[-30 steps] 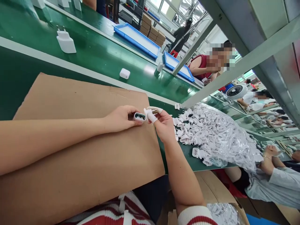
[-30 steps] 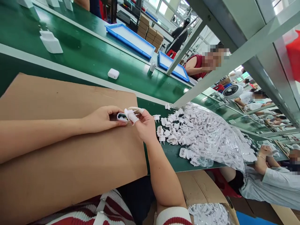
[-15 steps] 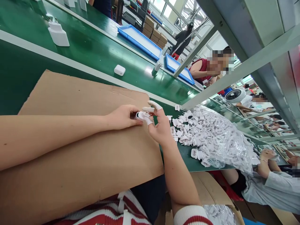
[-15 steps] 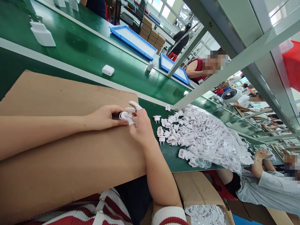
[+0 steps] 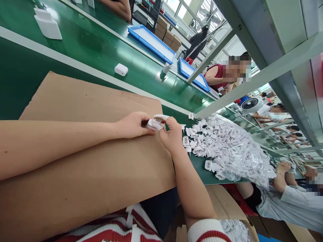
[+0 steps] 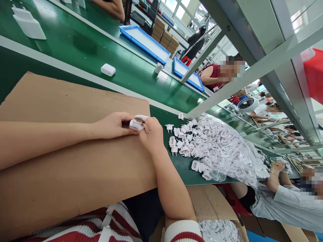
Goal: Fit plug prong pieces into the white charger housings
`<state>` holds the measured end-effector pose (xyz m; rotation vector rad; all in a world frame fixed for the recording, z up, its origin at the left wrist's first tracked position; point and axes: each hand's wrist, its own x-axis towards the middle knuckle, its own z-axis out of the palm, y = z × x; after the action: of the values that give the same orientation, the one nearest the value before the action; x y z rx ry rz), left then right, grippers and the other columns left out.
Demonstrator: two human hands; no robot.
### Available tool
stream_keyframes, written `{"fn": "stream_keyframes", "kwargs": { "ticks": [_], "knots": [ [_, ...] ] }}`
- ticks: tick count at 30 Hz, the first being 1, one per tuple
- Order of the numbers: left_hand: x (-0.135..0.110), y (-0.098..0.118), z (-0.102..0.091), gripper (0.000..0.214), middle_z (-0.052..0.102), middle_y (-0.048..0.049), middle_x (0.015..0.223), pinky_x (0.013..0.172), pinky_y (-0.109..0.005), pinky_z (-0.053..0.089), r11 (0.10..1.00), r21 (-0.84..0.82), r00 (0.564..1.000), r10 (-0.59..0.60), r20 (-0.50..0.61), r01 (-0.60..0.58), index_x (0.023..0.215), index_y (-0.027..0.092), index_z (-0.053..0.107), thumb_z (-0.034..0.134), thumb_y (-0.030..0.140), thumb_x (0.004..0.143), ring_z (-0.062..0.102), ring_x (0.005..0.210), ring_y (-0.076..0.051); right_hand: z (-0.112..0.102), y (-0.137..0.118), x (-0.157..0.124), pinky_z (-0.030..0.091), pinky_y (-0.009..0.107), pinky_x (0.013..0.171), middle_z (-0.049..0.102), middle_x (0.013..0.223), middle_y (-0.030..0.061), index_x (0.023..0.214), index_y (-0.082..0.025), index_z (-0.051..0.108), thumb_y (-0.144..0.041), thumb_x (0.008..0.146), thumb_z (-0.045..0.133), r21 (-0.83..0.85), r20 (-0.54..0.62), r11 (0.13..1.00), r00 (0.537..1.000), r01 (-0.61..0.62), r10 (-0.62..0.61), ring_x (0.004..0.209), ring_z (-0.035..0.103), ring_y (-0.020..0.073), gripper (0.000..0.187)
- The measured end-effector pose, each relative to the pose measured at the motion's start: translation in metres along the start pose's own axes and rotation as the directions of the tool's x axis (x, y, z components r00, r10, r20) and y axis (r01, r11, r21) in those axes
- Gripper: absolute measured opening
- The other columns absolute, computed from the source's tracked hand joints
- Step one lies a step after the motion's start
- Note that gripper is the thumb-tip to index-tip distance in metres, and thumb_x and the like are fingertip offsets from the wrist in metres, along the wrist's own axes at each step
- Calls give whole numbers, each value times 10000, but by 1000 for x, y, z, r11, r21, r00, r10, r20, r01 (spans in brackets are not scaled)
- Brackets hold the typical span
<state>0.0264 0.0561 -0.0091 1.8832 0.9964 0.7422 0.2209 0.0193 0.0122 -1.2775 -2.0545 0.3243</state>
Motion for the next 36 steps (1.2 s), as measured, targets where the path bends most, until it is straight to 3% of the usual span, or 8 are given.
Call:
{"fn": "stream_keyframes", "kwargs": {
  "ticks": [8,15,18,22,26,31,36],
  "knots": [
    [0,-1,0,323,725,4,906,752,-310,488,1000,-13,1000,5,0,-5,900,226,744,727,502,733,657,865,-246,0,-7,2,534,342,856,724,1067,49,1115,-242,685,-60,767,504,-145,60,989,997,-37,46,1002,625,236,433],
    [1,4,-2,329,719,-2,901,740,-304,492,999,20,999,-26,27,25,903,233,763,731,498,709,655,853,-242,5,-1,-6,506,364,944,703,1128,61,1104,-247,654,-106,847,477,-86,-110,996,994,-19,10,1043,627,223,343],
    [0,5,-1,322,716,-2,913,740,-294,481,999,29,999,-37,25,36,892,220,753,721,488,716,649,859,-236,4,0,-5,447,398,1023,702,1013,54,1043,-242,652,-88,816,489,-141,-87,990,996,15,-28,1014,621,230,319],
    [0,4,-1,326,706,-3,896,731,-289,459,999,45,999,-26,29,25,874,197,737,711,490,734,639,849,-226,3,-1,0,341,420,1121,627,765,1,873,-236,613,-54,731,492,-235,-48,968,994,83,-97,825,601,207,260],
    [0,3,-1,310,694,2,872,697,-280,435,997,73,999,-11,36,9,890,196,744,704,469,749,635,828,-217,0,-5,4,294,417,1144,646,800,-18,930,-235,605,-50,677,488,-273,6,959,997,81,-83,784,607,184,334],
    [1,5,0,375,693,-11,872,685,-279,428,997,72,999,-28,17,27,901,174,744,718,514,746,625,818,-217,1,-6,6,293,425,1151,673,788,-28,892,-240,610,-76,682,524,-245,-25,969,999,23,-30,786,627,189,280],
    [-1,8,1,420,697,-19,861,685,-295,420,993,97,998,-65,-15,67,974,165,744,719,531,769,597,796,-205,17,5,3,323,405,1155,747,998,1,1001,-248,660,-132,781,538,-27,-105,998,993,-54,50,904,673,196,276]
  ]
}}
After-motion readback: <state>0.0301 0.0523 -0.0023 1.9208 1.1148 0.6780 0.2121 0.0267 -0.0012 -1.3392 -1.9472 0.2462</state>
